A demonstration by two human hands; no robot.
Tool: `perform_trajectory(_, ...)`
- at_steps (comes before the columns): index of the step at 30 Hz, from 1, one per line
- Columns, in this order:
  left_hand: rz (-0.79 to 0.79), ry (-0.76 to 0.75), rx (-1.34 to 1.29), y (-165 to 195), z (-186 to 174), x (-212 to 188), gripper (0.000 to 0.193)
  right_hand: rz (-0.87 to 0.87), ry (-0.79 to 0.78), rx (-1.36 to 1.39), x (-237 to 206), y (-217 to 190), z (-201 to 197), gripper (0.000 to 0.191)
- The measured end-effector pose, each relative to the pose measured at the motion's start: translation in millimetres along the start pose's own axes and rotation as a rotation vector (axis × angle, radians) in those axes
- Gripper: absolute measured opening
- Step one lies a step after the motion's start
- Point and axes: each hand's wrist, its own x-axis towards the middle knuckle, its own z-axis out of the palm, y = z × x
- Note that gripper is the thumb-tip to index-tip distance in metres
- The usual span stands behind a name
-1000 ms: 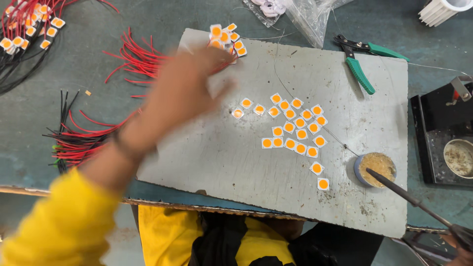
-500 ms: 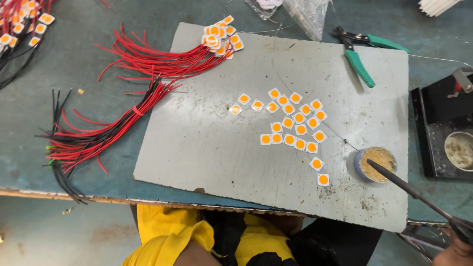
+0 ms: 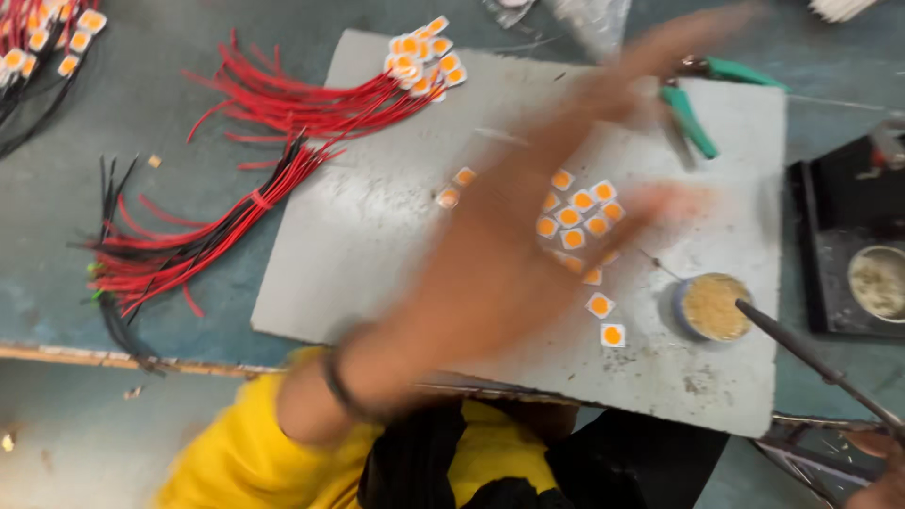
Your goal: The person solders red wires to small square LED modules arranged on a work surface. They use a soldering iron and solder wire to attach wires to the LED contacts, then trim excess wire with pliers and apply flux to wire ends before continuing the soldering process.
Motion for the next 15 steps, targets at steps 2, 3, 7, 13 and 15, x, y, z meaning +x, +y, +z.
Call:
perform_trajectory(2,-0.254,-0.183,0.328,-65.5,-5.0,-15.9,0.063,-0.017,0.002,0.000,-0.9,-5.9,-2.4,0.026)
perform_trajectory(3,-0.267,-0.299,0.445,-98.9,-1.7,-32.5,0.074,-0.037,0.012,-0.009,-1.3,-9.0,-3.8,0.026)
perform_trajectory(7,-0.260,-0.550,0.597,-189.8,32.3,-87.8,0.094,-0.063,-0.024,-0.023,-4.3,-16.0,-5.7,0.027)
perform_trajectory(13,-0.111,-0.686,0.506,-183.2,63.4,-60.9,0.091,-0.024,0.078,-0.003,-13.1,-29.0,-9.9,0.017)
perform_trajectory(15,-0.107,-0.704,0.415,-183.6,65.8,-50.1,0.089,-0.035,0.105,-0.124,-15.8,-33.1,-14.9,0.022)
